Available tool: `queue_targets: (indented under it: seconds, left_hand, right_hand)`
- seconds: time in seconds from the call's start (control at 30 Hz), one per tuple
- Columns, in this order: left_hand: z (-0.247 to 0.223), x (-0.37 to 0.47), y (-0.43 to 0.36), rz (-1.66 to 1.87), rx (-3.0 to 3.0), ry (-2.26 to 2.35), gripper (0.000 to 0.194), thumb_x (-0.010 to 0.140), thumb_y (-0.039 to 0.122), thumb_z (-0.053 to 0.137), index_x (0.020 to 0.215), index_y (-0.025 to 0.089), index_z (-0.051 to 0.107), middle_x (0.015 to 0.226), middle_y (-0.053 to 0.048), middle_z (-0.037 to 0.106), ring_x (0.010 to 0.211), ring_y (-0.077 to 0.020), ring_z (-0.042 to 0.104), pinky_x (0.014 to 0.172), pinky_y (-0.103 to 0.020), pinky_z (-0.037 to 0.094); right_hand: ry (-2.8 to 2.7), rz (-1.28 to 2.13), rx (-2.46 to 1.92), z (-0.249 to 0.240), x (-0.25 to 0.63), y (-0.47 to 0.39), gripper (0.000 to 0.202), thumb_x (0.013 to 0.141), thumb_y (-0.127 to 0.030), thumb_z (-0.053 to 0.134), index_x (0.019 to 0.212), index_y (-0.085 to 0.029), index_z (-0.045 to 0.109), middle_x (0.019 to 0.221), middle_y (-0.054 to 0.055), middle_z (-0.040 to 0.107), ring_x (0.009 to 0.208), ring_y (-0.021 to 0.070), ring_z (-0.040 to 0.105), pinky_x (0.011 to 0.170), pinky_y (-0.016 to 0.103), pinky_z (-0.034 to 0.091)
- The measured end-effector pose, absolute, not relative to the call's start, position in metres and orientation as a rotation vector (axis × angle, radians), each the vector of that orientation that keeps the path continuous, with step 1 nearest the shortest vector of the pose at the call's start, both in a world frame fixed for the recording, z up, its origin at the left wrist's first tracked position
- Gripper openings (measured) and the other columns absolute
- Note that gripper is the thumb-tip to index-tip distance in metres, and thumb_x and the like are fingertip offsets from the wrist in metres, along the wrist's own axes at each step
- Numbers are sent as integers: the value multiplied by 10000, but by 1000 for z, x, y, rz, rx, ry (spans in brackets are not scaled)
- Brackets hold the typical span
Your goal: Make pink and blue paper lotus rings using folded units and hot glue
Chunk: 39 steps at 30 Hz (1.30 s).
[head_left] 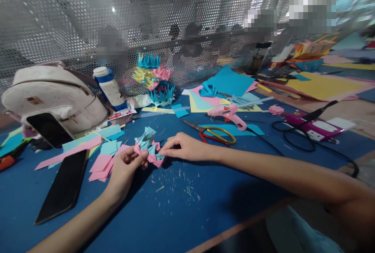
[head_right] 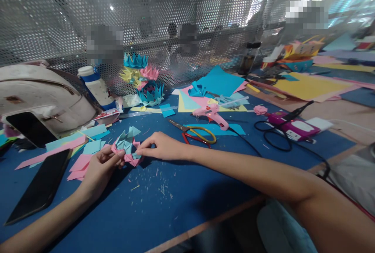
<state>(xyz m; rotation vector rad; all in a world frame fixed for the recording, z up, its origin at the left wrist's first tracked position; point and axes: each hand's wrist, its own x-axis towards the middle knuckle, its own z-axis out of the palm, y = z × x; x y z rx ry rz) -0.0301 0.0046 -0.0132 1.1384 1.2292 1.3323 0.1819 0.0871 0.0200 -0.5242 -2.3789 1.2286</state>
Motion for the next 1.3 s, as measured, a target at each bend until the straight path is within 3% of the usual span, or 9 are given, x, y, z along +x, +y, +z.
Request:
queue_targets:
  seconds: [0.63,0.83,1.03,1.2,1.3]
  left_hand:
    - [-12,-29,4,1355,1203,1316,305,776,328,761,648,163,540,544,64,527,531,-80,476,557,-185,376]
    - [-10,-29,1,1369,1261,1390,300,783,331,744,642,168,535,547,50,524,542,-102,493,564,-203,389]
    - [-4,-27,-3,1396,1370,1455,239,788,306,728,647,168,592,577,20,604,547,-121,557,558,-208,444]
    - [4,-33,-14,1533,1804,1386,35,721,165,742,746,185,727,671,-24,722,606,-172,658,593,-247,529]
    - [5,-42,-19,1453,2126,1315,93,669,150,775,742,203,749,707,-47,752,618,-208,682,612,-290,562]
  right_hand:
    - [-2203,1583,-532,16,179,83,322,882,-415,621,952,-130,755,912,63,730,806,129,633,761,231,463]
    - [-2149,1581,-584,13,177,76,357,748,-424,755,949,-129,755,791,36,697,649,97,558,585,203,407]
    - [-2258,1179,-585,12,178,75,292,794,-386,726,966,-153,761,821,49,719,685,120,572,657,245,451]
    - [-2406,618,-168,10,185,89,161,911,-247,615,1014,-187,724,995,58,734,931,152,599,838,308,469]
    - [-2431,263,35,9,189,95,174,953,-208,547,1040,-185,696,1022,40,726,929,145,590,806,285,454]
